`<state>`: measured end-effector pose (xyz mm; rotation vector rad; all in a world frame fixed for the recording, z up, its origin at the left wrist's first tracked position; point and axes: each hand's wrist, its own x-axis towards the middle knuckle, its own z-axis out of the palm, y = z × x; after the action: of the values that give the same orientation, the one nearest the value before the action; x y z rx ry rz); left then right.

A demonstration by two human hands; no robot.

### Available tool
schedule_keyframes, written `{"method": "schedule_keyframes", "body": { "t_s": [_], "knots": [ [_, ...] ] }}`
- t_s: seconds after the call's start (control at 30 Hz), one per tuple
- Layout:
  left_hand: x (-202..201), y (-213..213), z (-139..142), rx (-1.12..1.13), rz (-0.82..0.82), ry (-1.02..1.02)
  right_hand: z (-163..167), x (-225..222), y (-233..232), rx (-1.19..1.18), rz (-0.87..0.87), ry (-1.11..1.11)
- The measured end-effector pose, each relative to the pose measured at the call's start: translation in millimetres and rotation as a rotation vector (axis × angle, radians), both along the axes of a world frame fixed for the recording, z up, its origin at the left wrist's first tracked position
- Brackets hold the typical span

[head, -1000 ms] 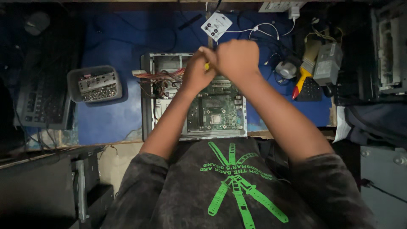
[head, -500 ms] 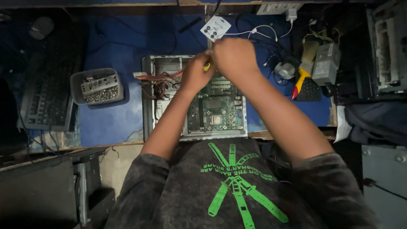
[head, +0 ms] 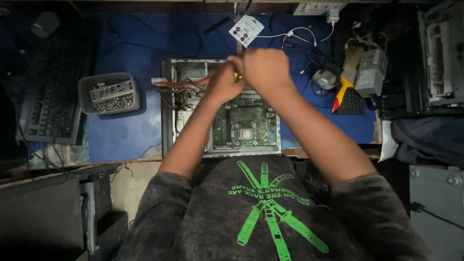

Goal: The person places a motherboard into an open computer case and secures it using a screwdriver. They align the board, insert screws at multiple mounting points, and tighten them to fix the motherboard in place.

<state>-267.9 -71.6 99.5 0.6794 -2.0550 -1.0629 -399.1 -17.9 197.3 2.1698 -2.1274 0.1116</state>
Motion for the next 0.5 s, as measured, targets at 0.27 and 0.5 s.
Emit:
{"method": "schedule_keyframes", "body": {
  "t_s": [0.27,0.5],
  "knots": [
    [-2.5,4.1,8.1,0.128,0.144,0.006,20.0,-9.8,16.7,-0.503,0.354,-0.128],
    [-7.1,5.8,5.3,-0.060,0.082,0.102,1.8,-8.8,2.8,-0.105,0.095,0.133]
  ]
}}
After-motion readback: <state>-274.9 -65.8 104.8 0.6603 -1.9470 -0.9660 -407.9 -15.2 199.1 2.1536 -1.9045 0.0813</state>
